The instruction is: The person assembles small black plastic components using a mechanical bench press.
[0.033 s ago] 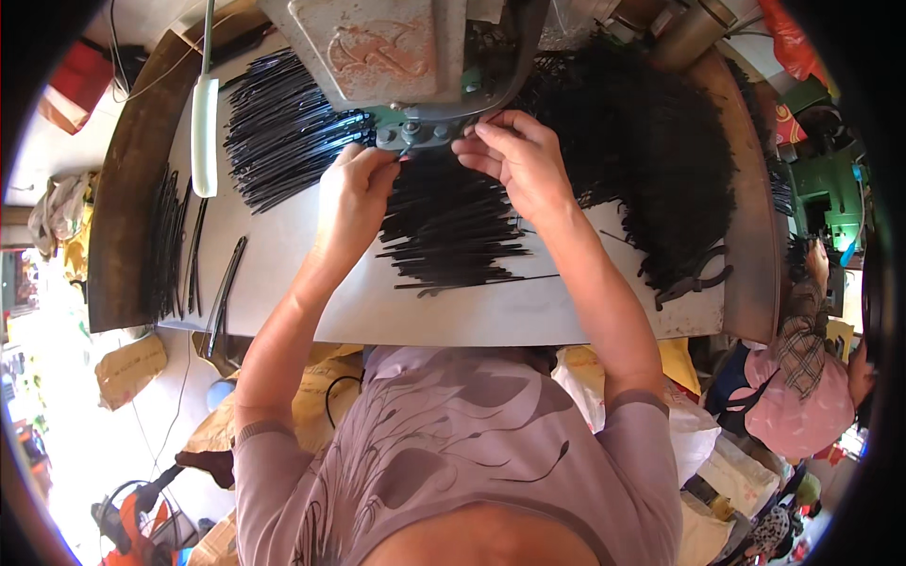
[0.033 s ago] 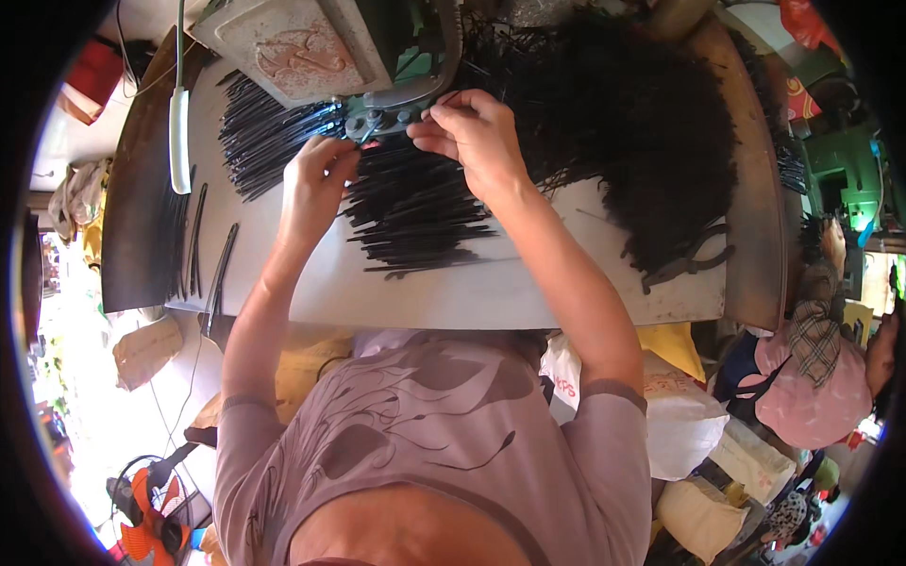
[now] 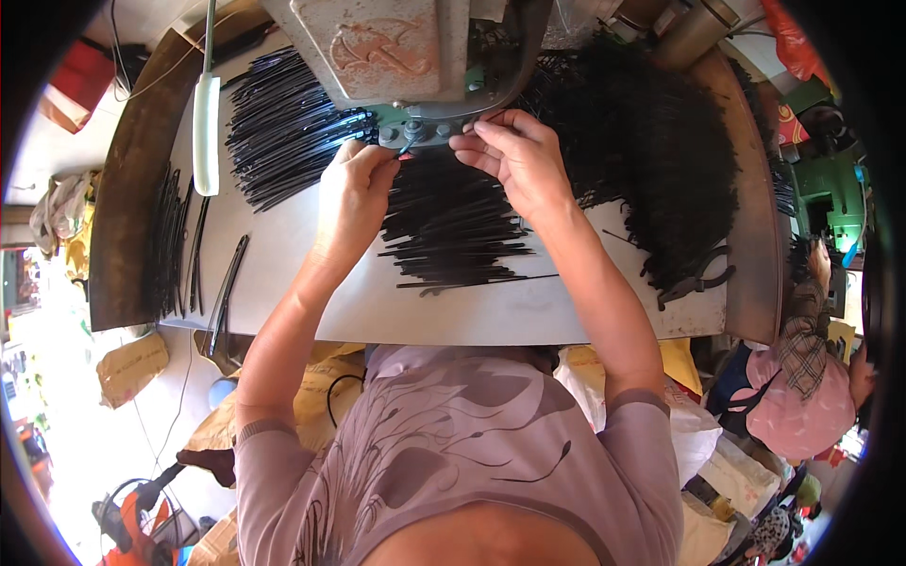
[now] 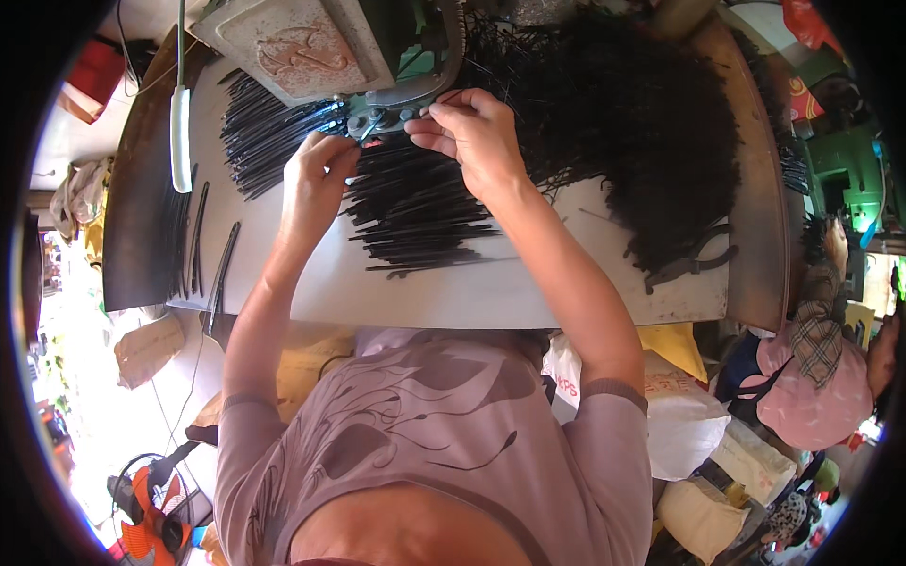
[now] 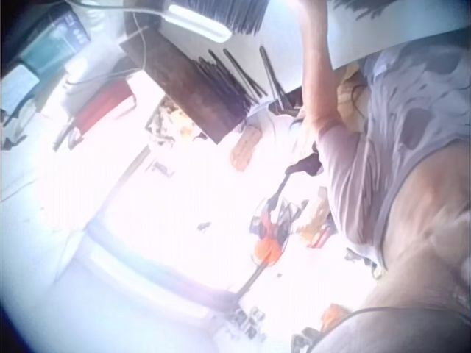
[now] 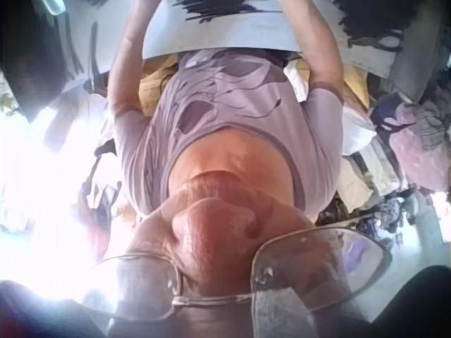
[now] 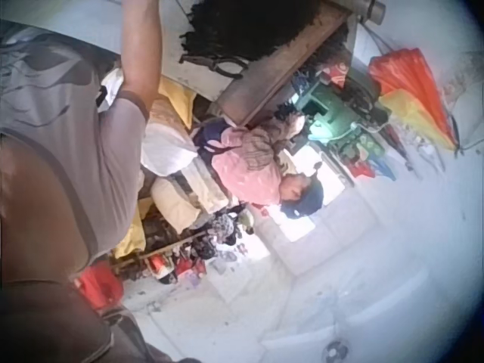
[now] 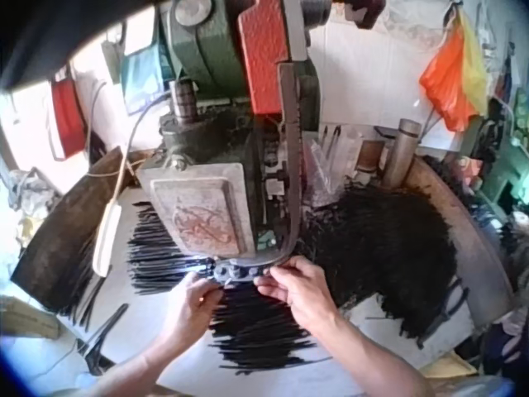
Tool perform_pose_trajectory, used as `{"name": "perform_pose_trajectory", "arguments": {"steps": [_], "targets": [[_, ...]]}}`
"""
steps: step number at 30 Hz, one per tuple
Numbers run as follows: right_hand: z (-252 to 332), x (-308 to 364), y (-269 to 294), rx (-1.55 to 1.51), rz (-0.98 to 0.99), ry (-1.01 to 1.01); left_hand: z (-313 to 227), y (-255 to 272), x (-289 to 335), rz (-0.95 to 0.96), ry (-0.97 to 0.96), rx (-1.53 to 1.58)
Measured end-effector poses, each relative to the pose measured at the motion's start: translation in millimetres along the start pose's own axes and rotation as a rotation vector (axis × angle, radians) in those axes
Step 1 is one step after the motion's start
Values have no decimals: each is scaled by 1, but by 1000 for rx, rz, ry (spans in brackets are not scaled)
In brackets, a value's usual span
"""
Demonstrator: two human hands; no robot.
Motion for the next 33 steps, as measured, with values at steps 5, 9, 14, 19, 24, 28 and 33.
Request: {"name": "perform_pose_trajectory", "arguments": {"steps": [5,9,14,19,24,28,33], "targets": [[-10,-2,-9,-158,-17,-2,-7,10,3,-152,-229,-301],[-9,-1,-11,-164,-38,11,-8,20,15,-115,-149,-319],[-12,-1,-11,-167,-68,23,-12,23,21,105,277,431],[-13,-2,-16,-176,-71,50,-9,13,12,129,260,372],[-14,-2,-17,-198,-82,82,-10,3,-2,-17,295,377],[-15,-3,-18,-206,-62,111,3,-2,-10,14,209,332],[-16,-3,-19,-185,-58,107,-1,-5,-10,29,255,327]]}}
Point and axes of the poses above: each hand's wrist, its own x-axis away from the middle knuckle, its own y-axis out of the back of the hand, z = x × y, the point moved 2 cm from there along -x, towards the middle knuckle
